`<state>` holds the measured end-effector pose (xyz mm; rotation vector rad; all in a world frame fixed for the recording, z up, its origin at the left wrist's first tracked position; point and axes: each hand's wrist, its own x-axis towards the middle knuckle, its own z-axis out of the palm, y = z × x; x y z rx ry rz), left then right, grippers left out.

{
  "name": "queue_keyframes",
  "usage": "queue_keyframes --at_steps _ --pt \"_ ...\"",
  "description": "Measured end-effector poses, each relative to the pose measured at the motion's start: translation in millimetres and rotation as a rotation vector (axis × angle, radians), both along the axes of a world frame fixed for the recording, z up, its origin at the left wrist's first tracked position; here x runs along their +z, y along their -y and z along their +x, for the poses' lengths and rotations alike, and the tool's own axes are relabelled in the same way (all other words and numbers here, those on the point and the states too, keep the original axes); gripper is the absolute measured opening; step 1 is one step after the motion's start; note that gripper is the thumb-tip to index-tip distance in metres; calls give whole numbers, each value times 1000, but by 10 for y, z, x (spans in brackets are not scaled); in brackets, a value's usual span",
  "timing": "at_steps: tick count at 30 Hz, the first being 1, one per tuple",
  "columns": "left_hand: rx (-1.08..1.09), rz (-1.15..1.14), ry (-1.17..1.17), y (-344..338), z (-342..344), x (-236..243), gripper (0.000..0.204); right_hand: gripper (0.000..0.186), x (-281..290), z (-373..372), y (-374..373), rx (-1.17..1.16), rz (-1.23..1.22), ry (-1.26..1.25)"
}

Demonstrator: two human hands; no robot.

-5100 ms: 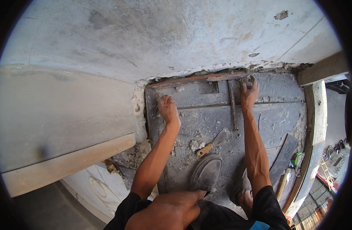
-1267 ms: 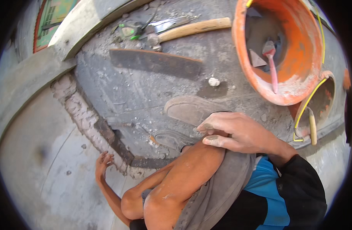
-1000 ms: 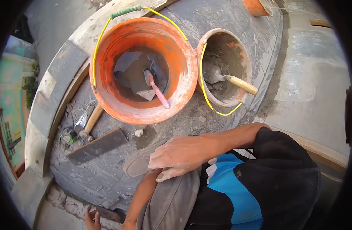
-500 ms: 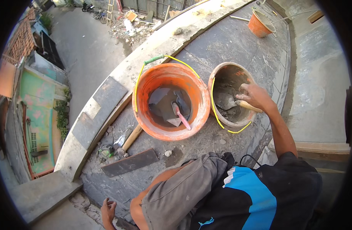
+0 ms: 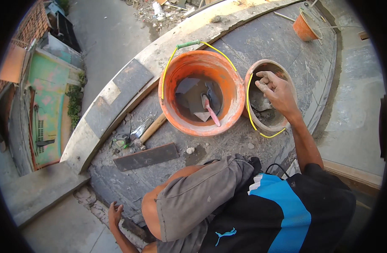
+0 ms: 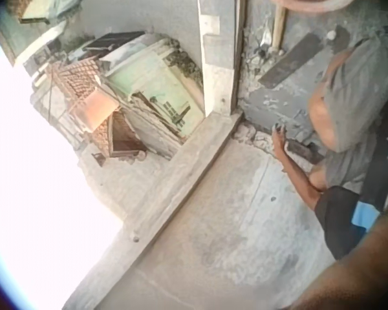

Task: The worker is preparing tiles by applying mortar or adhesive to the back with a trowel at a renovation site.

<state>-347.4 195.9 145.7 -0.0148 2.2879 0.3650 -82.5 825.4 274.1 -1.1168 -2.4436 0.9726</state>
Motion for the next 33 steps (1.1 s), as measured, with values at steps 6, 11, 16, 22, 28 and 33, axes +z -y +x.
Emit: queue_keyframes --at_steps 6,11,16,22,28,33 --pt "-73 -34 -35 -79 -158 -56 50 29 -16 -257 316 123 -169 -32" --pt "-79 -17 -108 59 -182 -27 51 29 -148 -1643 676 722 -96 5" --pt "-123 -120 -279 267 249 537 51 36 -958 -3430 1177 1209 287 326" --pt "-9 157 -178 -131 886 847 53 53 -1912 -4146 911 1335 586 134" --pt "543 342 -183 -283 2308 449 53 66 -2119 -4171 1168 1423 821 -178" --pt "916 570 -219 -686 2940 -285 53 59 -2011 -4283 1371 1564 582 54"
